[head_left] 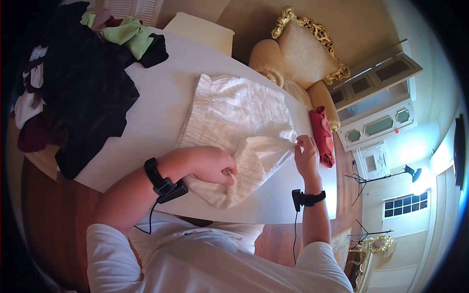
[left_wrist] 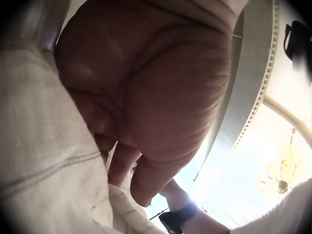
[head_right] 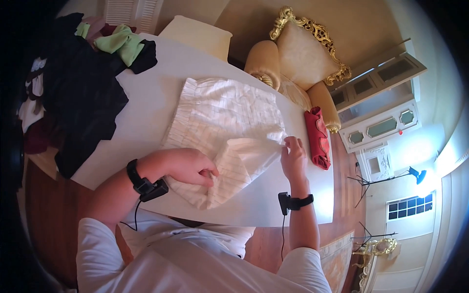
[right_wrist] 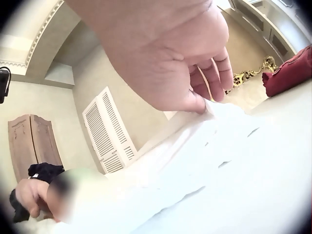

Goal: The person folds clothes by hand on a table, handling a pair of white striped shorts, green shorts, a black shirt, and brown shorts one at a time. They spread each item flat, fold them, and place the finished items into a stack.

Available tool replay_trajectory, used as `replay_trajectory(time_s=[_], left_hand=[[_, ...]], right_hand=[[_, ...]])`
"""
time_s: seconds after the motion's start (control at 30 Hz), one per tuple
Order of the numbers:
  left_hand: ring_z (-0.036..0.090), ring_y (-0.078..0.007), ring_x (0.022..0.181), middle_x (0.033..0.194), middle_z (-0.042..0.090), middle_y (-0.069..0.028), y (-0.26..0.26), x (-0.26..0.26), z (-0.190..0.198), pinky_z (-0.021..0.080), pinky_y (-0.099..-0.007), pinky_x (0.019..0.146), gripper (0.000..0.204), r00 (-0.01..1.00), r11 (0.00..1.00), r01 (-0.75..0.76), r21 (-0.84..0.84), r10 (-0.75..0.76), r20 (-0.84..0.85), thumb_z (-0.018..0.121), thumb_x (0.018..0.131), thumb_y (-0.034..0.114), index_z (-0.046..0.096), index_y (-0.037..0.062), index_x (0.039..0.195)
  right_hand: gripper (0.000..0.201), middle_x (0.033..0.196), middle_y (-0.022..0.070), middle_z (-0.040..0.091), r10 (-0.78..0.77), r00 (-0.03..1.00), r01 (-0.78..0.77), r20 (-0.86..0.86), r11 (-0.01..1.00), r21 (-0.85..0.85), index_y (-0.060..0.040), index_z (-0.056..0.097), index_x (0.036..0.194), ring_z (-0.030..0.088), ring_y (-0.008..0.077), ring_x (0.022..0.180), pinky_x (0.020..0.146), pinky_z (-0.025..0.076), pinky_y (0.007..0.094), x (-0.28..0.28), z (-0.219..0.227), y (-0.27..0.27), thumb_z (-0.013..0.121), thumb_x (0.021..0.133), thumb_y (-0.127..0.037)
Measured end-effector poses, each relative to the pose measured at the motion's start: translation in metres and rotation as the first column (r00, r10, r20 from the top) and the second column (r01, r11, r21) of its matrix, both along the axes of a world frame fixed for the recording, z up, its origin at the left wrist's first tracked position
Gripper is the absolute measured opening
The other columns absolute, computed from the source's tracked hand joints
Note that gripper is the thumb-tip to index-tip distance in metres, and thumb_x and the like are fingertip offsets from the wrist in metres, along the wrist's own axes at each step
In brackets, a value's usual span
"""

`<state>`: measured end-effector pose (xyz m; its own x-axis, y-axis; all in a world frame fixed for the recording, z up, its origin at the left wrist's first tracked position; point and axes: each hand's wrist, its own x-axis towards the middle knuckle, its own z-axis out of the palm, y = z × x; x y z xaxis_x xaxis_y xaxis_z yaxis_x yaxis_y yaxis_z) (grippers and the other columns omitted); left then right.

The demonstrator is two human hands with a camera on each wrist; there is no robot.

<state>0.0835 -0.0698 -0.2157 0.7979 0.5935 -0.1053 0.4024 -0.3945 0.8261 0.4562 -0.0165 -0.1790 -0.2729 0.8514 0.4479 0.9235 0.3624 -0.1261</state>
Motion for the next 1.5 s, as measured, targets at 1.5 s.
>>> replay_trajectory(time_s=[1.5], left_hand=[[0.073, -0.0347, 0.095, 0.100, 0.076, -0.0188, 0.009, -0.019, 0.002, 0.056, -0.0404, 0.086, 0.052, 0.954, 0.955, -0.295, 0.024, 0.296, -0.051, 0.078, 0.092, 0.039, 0.064, -0.0018, 0.122]], right_hand=[[0.060, 0.082, -0.0037, 0.063, -0.149, 0.639, -0.382, -0.755, 0.790, -0.480, -0.0019, 0.050, 0.149, 0.056, 0.0043, 0.073, 0.065, 0.044, 0.0228, -0.025, 0.010, -0.114, 0.074, 0.094, 0.001]])
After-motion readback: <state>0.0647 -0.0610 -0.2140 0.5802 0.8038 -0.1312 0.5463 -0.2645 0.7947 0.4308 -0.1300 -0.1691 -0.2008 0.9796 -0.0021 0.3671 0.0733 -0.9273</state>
